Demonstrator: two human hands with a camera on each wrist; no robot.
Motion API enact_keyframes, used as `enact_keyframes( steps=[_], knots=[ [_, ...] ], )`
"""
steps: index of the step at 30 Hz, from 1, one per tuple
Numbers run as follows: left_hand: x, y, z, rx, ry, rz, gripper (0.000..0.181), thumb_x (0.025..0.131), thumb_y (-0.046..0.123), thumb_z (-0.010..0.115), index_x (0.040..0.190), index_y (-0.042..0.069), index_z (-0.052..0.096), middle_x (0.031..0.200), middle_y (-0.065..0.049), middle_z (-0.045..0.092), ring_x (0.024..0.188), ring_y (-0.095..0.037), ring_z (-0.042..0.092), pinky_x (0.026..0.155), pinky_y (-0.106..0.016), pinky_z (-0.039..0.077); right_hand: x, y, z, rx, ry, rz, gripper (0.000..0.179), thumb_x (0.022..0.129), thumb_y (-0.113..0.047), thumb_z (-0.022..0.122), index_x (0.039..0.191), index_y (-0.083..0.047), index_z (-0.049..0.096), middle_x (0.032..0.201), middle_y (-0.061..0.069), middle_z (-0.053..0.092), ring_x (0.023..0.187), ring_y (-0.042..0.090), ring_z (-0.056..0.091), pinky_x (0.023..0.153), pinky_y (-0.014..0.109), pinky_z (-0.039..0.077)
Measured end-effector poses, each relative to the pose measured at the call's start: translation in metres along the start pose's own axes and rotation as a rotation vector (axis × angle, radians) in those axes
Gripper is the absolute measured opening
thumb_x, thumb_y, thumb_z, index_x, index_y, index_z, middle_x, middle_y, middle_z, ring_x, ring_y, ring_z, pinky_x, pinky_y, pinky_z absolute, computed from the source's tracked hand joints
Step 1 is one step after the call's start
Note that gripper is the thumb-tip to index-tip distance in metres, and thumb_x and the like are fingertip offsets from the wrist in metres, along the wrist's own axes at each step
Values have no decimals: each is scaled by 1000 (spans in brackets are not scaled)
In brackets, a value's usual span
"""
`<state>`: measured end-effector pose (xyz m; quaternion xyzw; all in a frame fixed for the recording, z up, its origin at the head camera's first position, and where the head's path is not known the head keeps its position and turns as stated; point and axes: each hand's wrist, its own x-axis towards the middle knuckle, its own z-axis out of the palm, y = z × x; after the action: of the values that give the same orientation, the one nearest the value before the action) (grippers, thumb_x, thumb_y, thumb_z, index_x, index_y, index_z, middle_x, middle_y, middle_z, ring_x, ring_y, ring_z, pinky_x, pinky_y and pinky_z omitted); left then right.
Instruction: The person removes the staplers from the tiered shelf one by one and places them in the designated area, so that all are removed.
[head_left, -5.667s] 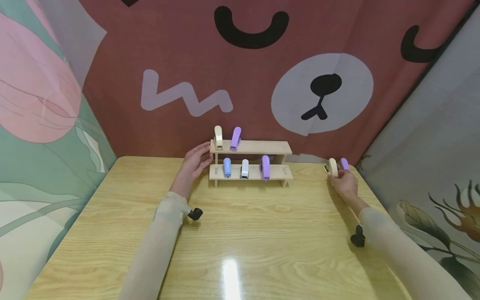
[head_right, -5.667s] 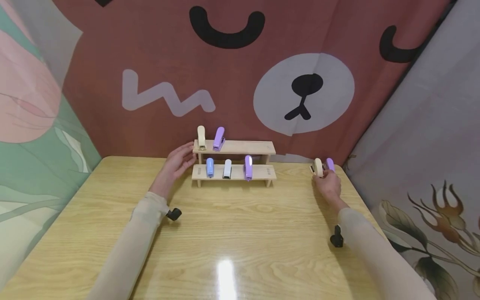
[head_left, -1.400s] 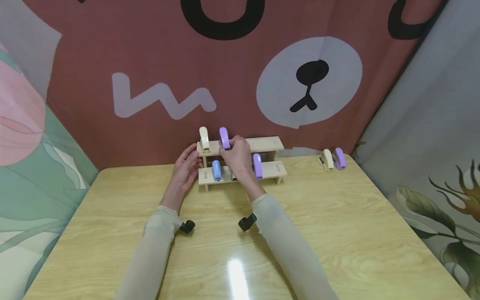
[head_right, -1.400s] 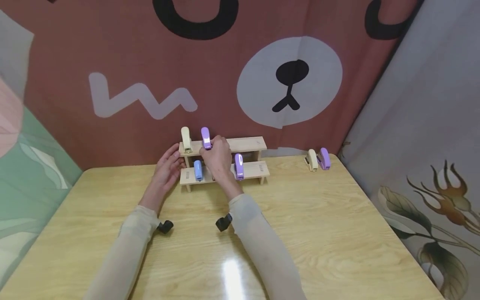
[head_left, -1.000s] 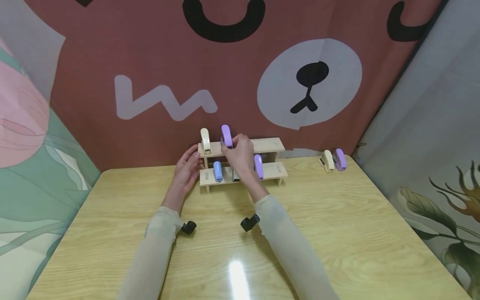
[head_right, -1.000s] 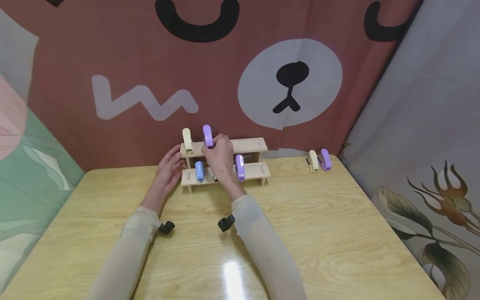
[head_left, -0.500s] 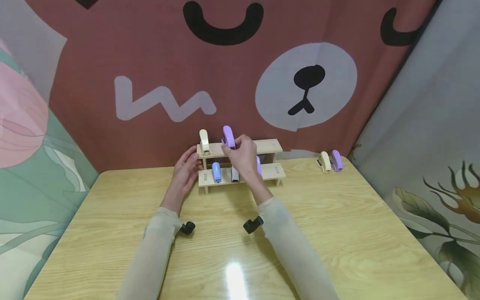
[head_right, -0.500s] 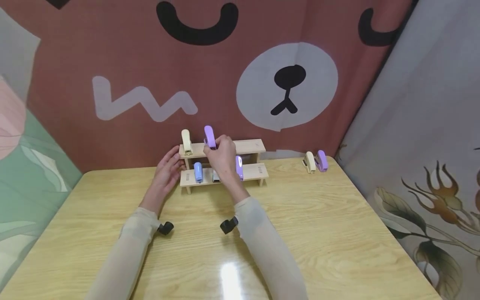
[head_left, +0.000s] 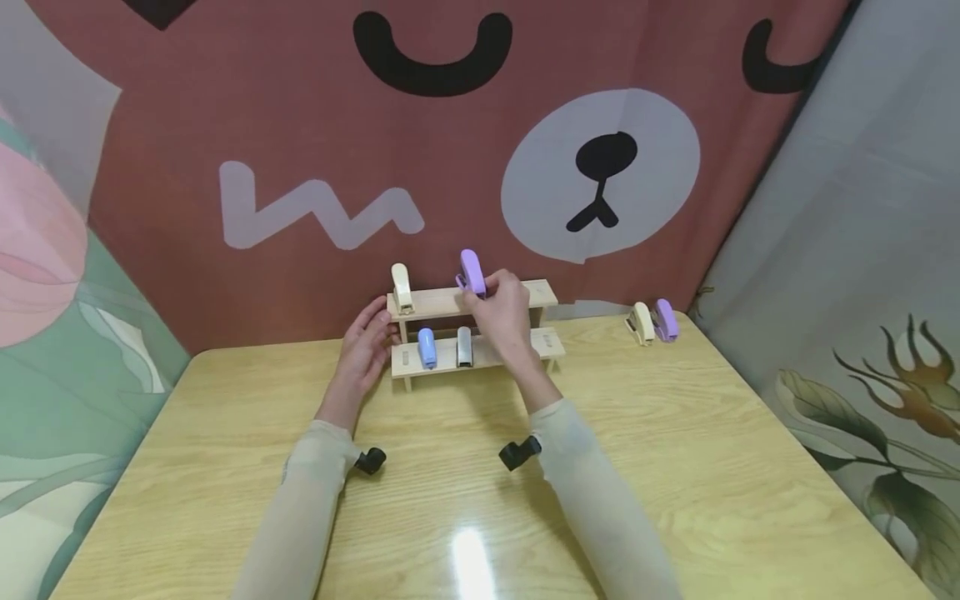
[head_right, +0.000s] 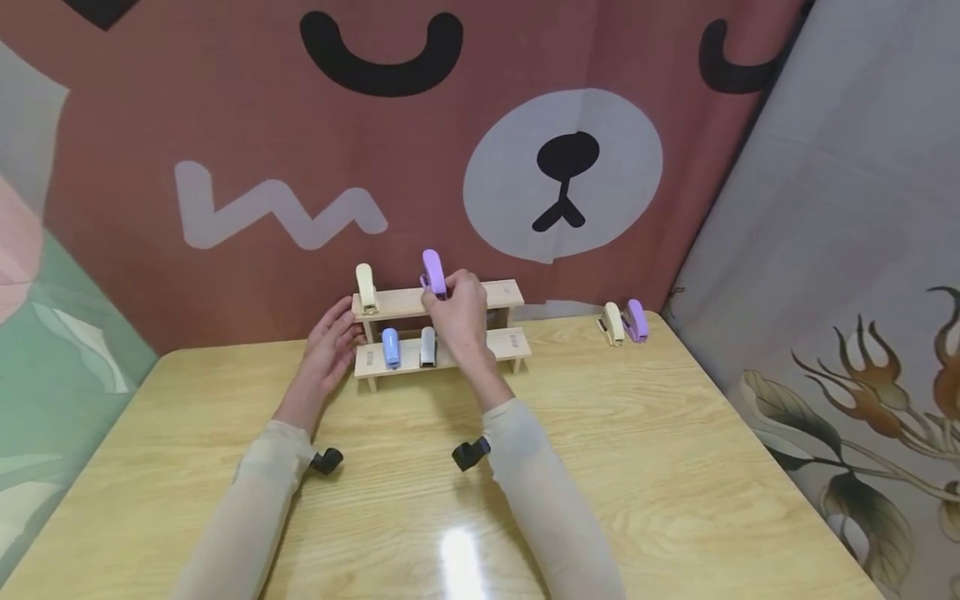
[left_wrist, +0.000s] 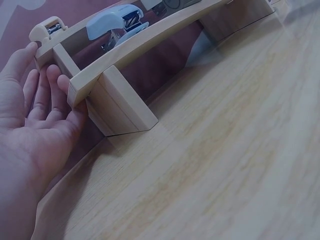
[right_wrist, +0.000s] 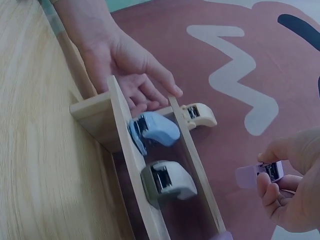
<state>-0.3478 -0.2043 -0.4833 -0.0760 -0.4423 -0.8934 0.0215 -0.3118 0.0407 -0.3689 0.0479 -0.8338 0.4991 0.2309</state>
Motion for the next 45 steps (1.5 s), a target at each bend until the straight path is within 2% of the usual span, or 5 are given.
enact_keyframes(
  steps=[12, 29, 34, 41, 45],
  knots=[
    [-3, -1, -8, -44, 8, 1, 48, 102, 10, 64, 148, 10, 49, 106, -5, 61, 89, -19, 56, 71, -27, 51, 1, 25, -32, -38, 22, 19, 34, 83, -21, 87, 100, 0, 65, 92, 10, 64, 79, 23, 63, 65, 35, 56],
    [-7, 6, -14, -75, 10, 0, 48, 103, 8, 62, 148, 10, 48, 110, -3, 58, 90, -21, 54, 73, -28, 51, 4, 83, -105, -155, 131, -2, 28, 87, -14, 79, 101, 6, 65, 92, 18, 64, 79, 30, 63, 70, 40, 53],
    [-5, 6, -13, -62, -6, 2, 51, 103, 10, 63, 151, 10, 45, 112, -2, 58, 90, -20, 56, 74, -29, 51, 3, 103, -128, -167, 183, -5, 28, 88, -14, 79, 102, 7, 65, 92, 19, 65, 78, 28, 62, 69, 36, 50],
    [-1, 4, -7, -26, -10, -9, 50, 103, 11, 63, 150, 11, 47, 113, -3, 59, 91, -20, 58, 75, -30, 50, -3, 141, -152, -191, 184, 96, 30, 90, -14, 79, 104, 9, 66, 90, 19, 67, 76, 24, 63, 60, 20, 47],
    [2, 2, -4, -33, -19, -22, 49, 103, 10, 62, 150, 11, 47, 112, -5, 59, 91, -20, 57, 74, -29, 50, -4, 163, -161, -233, 178, 116, 29, 88, -13, 80, 97, 10, 67, 87, 20, 67, 75, 25, 61, 60, 20, 46]
  ],
)
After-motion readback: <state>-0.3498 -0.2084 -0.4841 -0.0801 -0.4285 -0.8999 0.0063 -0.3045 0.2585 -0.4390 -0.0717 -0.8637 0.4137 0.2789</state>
